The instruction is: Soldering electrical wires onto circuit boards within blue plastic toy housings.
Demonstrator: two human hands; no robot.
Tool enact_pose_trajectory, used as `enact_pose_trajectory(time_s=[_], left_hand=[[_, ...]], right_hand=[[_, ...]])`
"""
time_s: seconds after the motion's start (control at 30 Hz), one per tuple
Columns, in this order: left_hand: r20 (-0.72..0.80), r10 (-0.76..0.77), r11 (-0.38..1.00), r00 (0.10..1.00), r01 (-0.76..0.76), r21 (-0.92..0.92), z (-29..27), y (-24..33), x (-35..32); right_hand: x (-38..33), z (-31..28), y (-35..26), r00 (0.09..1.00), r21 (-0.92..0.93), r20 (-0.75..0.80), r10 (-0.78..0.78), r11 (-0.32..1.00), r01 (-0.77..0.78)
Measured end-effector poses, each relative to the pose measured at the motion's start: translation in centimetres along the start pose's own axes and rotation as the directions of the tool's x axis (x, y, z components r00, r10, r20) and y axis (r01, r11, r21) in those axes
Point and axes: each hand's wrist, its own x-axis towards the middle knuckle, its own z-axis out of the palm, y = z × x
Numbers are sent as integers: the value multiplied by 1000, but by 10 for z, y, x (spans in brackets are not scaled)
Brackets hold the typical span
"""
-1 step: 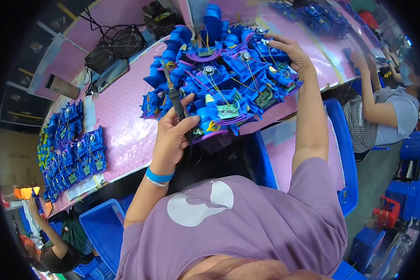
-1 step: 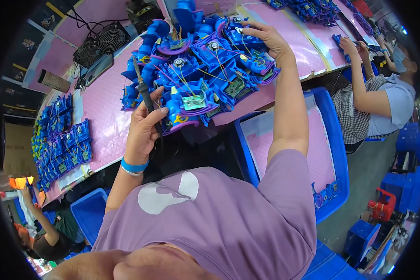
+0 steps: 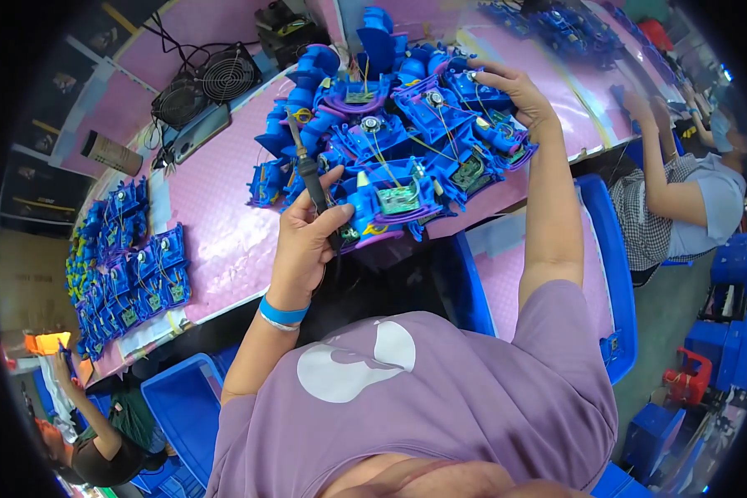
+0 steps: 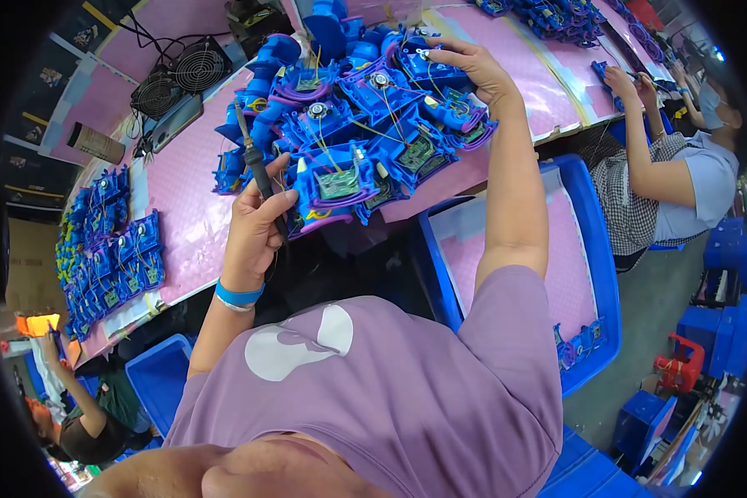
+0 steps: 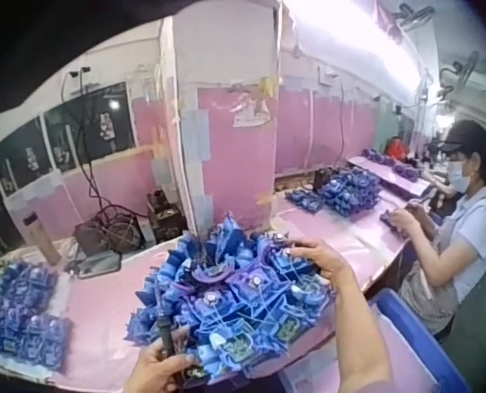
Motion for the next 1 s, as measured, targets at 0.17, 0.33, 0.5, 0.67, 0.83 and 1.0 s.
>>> enact_pose_trajectory(time_s=[0.17, 0.33, 0.5, 0.67, 0.83, 1.0], left_hand=[[-46, -9, 998, 999, 6, -60, -28, -3, 0], [-16, 30, 997, 999, -31, -67, -41, -5, 0], [2, 26, 996, 1000, -26, -80, -43, -1, -3], [-17, 25, 998, 1000, -25, -51, -43, -5, -4], [-74, 63, 998, 995, -65, -27, -40, -9, -11], [-77, 81, 995, 994, -85, -51, -36, -14, -13]], right_hand=[[-3, 29, 4, 1000, 41, 23, -12, 999, 11], [-13, 46, 13, 1000, 105, 0, 0, 995, 0], [-15, 46, 17, 998, 38, -26, -60, 997, 61], [-2, 19, 14, 985, -301, -73, -157, 945, 128], [47, 12, -13, 937, -467, -7, -350, 830, 307], [108, 37, -40, 951, -449, 271, -151, 853, 264]])
